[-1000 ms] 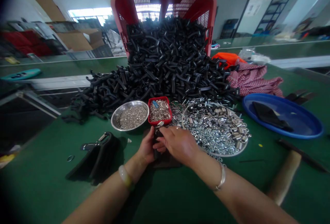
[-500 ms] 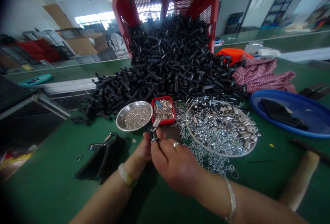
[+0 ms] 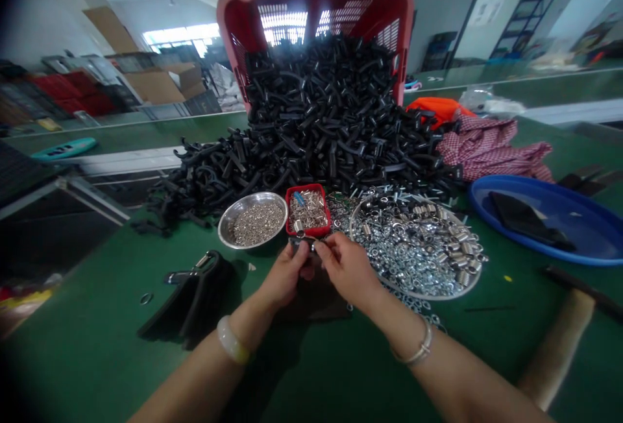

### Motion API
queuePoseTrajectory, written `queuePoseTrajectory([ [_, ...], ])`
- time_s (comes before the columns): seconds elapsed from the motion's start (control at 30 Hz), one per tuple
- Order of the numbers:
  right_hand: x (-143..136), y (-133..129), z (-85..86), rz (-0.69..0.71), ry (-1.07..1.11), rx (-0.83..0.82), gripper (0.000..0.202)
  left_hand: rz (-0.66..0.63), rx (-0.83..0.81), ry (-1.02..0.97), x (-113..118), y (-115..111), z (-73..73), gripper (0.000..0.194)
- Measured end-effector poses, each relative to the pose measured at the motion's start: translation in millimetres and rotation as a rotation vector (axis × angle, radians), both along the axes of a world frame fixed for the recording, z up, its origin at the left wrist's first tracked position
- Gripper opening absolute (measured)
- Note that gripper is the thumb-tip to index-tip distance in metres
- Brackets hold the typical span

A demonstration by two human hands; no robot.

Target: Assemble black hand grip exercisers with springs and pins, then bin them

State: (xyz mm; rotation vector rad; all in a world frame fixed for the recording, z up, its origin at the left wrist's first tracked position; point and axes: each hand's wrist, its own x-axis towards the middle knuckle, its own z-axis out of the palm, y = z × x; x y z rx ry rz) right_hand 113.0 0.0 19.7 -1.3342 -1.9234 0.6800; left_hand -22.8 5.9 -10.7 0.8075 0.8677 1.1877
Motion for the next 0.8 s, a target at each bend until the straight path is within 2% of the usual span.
queuePoseTrajectory([
  [0.03, 2, 2, -3.3, -0.008, -0.008, -0.060, 0.029, 0.031, -0.009, 0.063, 1, 0, 0.9, 0.040],
  [0.1, 5, 4, -8.1, 0.001, -0.053, -0.065, 0.031, 0.067, -0.066, 0.135, 3, -1, 3.2, 0.042],
  [0.17, 6, 5, -10.8, 0.056, -0.037, -0.064, 0.032, 0.060, -0.119, 0.132, 4, -3, 5.6, 0.044],
  [0.2, 7, 6, -11.5, 0.084, 0.013, -0.125, 0.036, 0.056, -0.125, 0.120, 4, -4, 6.4, 0.045],
  [0.27, 7, 11, -11.9, 0.146, 0.114, -0.388, 0.051, 0.059, -0.101, 0.105, 4, -4, 6.7, 0.045],
  [0.33, 7, 17, -10.8, 0.193, 0.115, -0.615, 0.062, 0.064, -0.089, 0.098, 4, -3, 5.4, 0.045],
  [0.37, 7, 19, -9.8, 0.189, 0.054, -0.610, 0.064, 0.071, -0.105, 0.091, 3, -3, 4.5, 0.044],
  [0.4, 7, 21, -8.9, 0.169, -0.041, -0.511, 0.064, 0.083, -0.132, 0.079, 3, -2, 3.6, 0.043],
  [0.5, 5, 21, -8.5, 0.038, -0.324, -0.018, 0.048, 0.103, -0.205, 0.041, 3, -2, 1.5, 0.044],
  [0.53, 4, 20, -9.5, 0.024, -0.372, 0.054, 0.045, 0.105, -0.211, 0.042, 3, -3, 1.2, 0.044],
  [0.57, 3, 20, -10.7, 0.029, -0.386, 0.045, 0.046, 0.101, -0.205, 0.056, 3, -3, 1.1, 0.044],
  [0.67, 1, 19, -12.9, 0.110, -0.335, -0.214, 0.063, 0.095, -0.201, 0.101, 1, -4, 1.7, 0.044],
  [0.7, 0, 19, -12.7, 0.116, -0.340, -0.232, 0.064, 0.095, -0.211, 0.101, 1, -4, 2.1, 0.043],
  [0.73, 0, 19, -12.2, 0.109, -0.372, -0.179, 0.061, 0.096, -0.224, 0.090, 0, -4, 2.4, 0.044],
  [0.8, -1, 20, -11.3, 0.077, -0.483, 0.035, 0.046, 0.104, -0.242, 0.060, 0, -5, 2.3, 0.044],
])
